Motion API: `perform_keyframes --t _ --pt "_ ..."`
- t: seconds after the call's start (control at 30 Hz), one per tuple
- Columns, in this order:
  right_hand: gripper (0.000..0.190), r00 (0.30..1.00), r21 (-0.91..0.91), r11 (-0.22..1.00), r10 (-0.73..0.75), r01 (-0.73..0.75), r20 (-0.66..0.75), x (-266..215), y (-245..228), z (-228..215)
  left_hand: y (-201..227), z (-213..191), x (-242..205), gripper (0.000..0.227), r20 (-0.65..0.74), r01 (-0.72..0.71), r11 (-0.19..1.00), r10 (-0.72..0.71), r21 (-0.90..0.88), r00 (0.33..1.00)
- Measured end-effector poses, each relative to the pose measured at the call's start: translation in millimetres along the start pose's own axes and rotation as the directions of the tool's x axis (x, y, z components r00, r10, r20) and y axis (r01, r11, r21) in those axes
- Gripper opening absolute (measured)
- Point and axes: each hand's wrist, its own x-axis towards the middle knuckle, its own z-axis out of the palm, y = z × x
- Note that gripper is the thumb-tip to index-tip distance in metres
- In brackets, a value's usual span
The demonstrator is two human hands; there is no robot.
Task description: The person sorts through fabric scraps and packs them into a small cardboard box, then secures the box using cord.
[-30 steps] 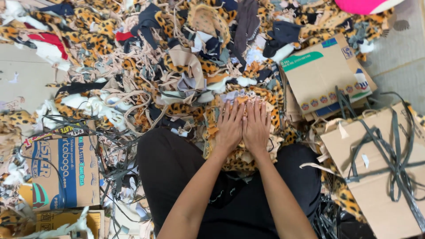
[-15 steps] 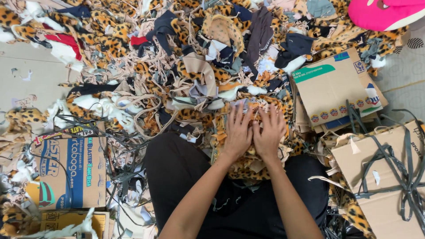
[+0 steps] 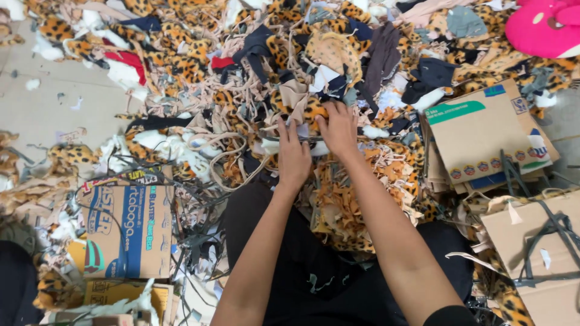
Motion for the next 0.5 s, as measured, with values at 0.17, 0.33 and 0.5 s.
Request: perform_keyframes --t 0.17,0.33,0.5 --pt "0.031 0.998 0.085 0.996 0.007 -0.001 -0.061 9 -10 -4 -17 -13 -2 0.060 0.049 0.035 0.999 -0.036 0.026 0.998" --pt "0.022 0.981 0.612 0.768 0.180 -0.188 0.076 -1 -74 -96 18 -34 -15 0.055 0.049 0.080 0.994 -0.077 -0.076 0.996" --pt "0.017 0.918 0.931 -0.202 0.201 -0.304 0.343 -14 -85 -167 74 -52 -34 0.053 -0.017 0.107 0.872 -0.131 -0.478 0.991"
